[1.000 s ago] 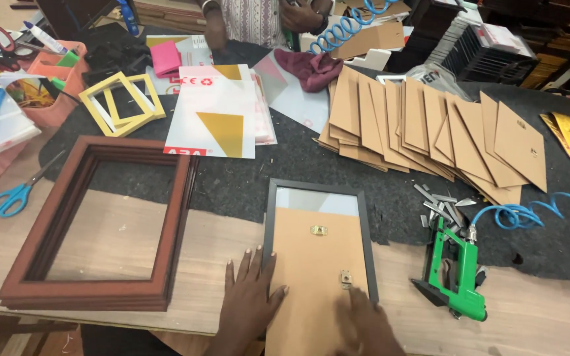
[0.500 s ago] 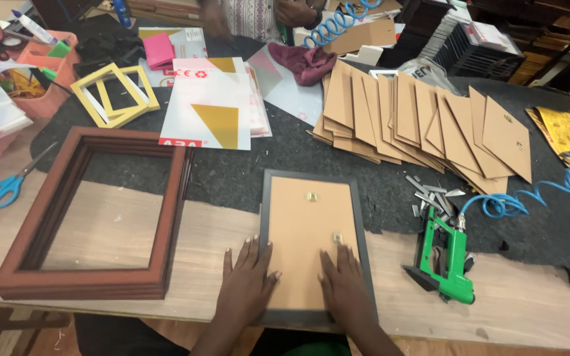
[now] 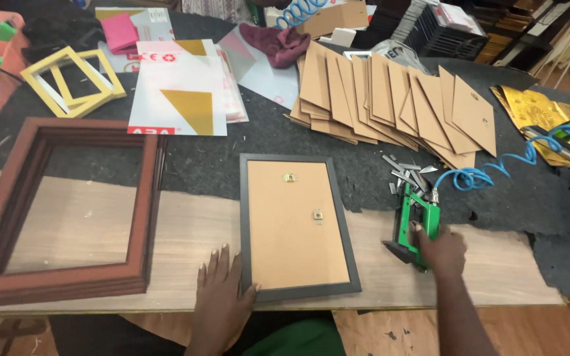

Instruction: The person places a backing board into a picture frame and uses a pneumatic point driver to fasten the backing into the frame, pressing the tool along the frame edges. They flip the frame to position the board, then stack the finished frame onto a growing pile of completed frames on a side table.

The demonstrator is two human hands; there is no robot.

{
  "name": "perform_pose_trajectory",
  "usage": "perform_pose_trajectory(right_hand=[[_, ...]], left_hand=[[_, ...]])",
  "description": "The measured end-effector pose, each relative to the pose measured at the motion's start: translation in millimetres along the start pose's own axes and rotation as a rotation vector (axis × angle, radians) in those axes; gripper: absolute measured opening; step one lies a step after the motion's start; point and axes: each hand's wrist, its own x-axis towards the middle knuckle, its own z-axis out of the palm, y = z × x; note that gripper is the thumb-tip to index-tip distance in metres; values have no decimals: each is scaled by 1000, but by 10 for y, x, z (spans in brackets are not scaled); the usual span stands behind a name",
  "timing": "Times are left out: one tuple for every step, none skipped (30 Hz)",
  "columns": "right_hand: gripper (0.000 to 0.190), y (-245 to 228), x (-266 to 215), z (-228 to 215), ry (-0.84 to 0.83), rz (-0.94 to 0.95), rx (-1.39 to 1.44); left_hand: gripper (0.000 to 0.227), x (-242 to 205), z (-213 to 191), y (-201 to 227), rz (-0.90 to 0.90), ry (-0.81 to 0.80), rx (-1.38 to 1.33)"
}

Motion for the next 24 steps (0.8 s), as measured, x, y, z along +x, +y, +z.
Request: perform_pose_trajectory(right_hand=[[53, 189, 105, 73, -1, -5, -5], [52, 342, 226, 173, -161, 56, 88], [52, 490, 346, 274, -323, 118, 178], [52, 544, 393, 253, -337, 102, 173], [49, 597, 442, 234, -443, 192, 379], [46, 639, 496, 231, -550, 284, 585], [46, 693, 476, 181, -567, 270, 578], [39, 703, 493, 150, -596, 381, 759], [32, 712, 518, 120, -625, 495, 938], [32, 537, 354, -35, -651, 484, 929], [31, 374, 197, -193, -558, 363, 921], [32, 246, 72, -384, -452, 244, 916], [32, -48, -101, -604, -464, 234, 911], [40, -313, -300, -840, -404, 122, 902], [48, -570, -498, -1078, -345, 10, 892], [48, -788, -593, -1192, -355, 13, 887], [59, -1002, -687, -1306, -463, -50, 1014], [69, -1202, -801, -1425, -568, -107, 1142], [69, -1273, -854, -1234, -573, -96, 1139], [63, -1347, -894, -1048, -633, -240, 1145], [56, -1421, -939, -865, -692, -384, 1147], [56, -1572, -1002, -816, -700, -386, 1145], [52, -1728, -1073, -770, -661, -483, 1057], [48, -1919, -1143, -715, -622, -584, 971]], left_hand=[[80, 54, -8, 4, -3, -1, -6], [79, 89, -17, -9, -1, -43, -38], [78, 121, -26, -26, 2, -84, -71], [78, 184, 25, -69, -18, -85, -78], [76, 246, 79, -116, 33, -22, -95], [75, 307, 137, -175, 81, 44, -109], [75, 341, 154, -198, 60, 45, -114], [73, 391, 148, -236, 84, 41, -109], [71, 443, 140, -278, 109, 37, -105], [71, 426, 110, -296, 82, 38, -108], [70, 415, 85, -311, 115, 54, -119], [68, 464, 62, -293, 161, 74, -130], [68, 489, 77, -332, 146, 77, -135], [71, 504, 97, -362, 183, 72, -149], [74, 518, 121, -387, 219, 68, -163], [74, 542, 118, -403, 211, 60, -166], [75, 565, 119, -416, 236, 57, -151], [76, 589, 119, -426, 268, 50, -133], [76, 580, 103, -423, 266, 39, -134], [75, 596, 82, -411, 276, 34, -135], [73, 608, 58, -403, 286, 29, -137], [73, 606, 81, -392, 278, 29, -139], [72, 600, 97, -388, 287, 40, -139], [71, 592, 93, -408, 291, 54, -135]])
